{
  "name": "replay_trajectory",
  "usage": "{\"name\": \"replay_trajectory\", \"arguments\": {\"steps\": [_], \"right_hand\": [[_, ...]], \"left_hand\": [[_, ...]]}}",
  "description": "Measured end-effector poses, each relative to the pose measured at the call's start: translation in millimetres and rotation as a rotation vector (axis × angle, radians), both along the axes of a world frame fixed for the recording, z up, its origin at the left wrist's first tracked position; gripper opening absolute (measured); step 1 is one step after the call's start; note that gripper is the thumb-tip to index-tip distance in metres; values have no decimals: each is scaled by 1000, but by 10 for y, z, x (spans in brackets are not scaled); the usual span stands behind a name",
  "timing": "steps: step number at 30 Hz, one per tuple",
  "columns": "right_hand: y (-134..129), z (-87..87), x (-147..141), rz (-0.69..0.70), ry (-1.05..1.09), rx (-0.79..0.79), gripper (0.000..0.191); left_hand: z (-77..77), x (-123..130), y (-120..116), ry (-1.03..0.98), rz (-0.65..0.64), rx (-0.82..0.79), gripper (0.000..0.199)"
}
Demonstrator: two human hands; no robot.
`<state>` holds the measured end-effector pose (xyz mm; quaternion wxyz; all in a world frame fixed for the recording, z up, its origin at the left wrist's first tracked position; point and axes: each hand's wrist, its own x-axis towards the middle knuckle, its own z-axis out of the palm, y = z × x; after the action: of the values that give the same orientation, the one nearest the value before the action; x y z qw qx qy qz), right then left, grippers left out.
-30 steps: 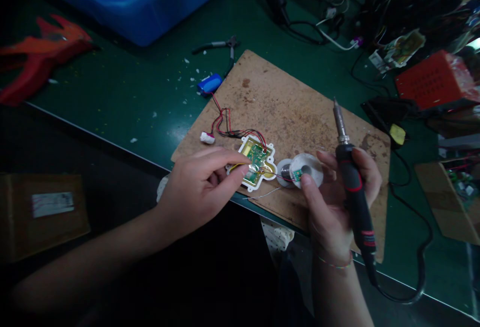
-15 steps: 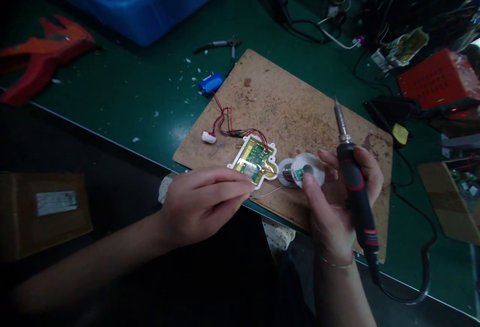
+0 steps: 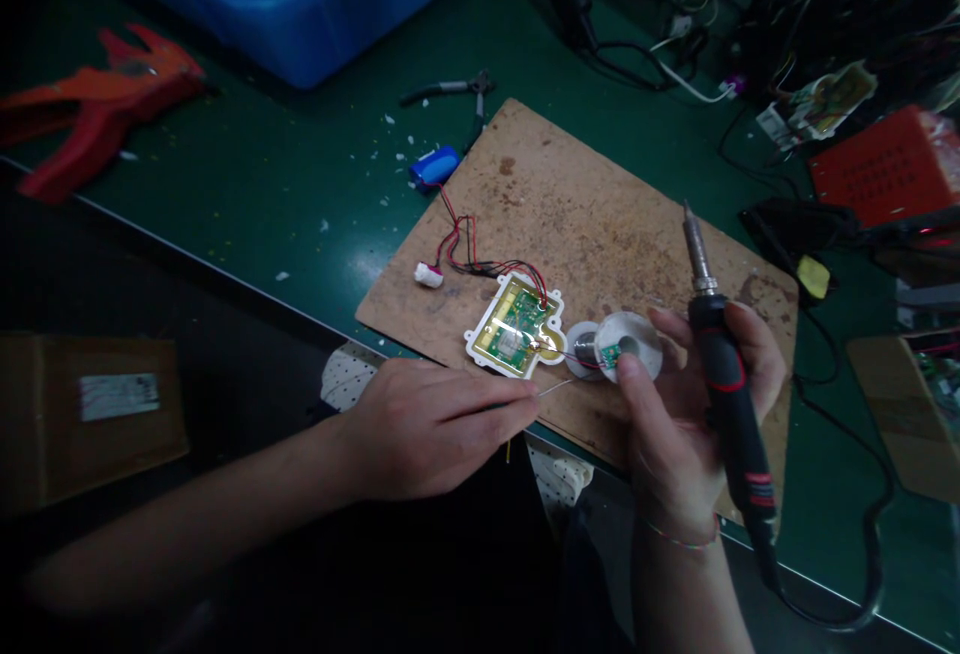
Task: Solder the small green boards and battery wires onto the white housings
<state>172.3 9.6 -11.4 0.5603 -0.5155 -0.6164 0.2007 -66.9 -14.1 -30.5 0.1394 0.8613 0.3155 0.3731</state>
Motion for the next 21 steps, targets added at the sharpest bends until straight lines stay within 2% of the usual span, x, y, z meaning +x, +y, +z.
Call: {"name": "replay_trajectory", "arguments": {"steps": [13, 21], "right_hand": [[-37, 30, -19, -111, 60, -75, 78], [-73, -1, 8, -205, -2, -76, 79]], "left_hand": [[-25, 1, 121, -67, -19, 32, 20], [35, 42, 218, -83, -30, 84, 23]]}}
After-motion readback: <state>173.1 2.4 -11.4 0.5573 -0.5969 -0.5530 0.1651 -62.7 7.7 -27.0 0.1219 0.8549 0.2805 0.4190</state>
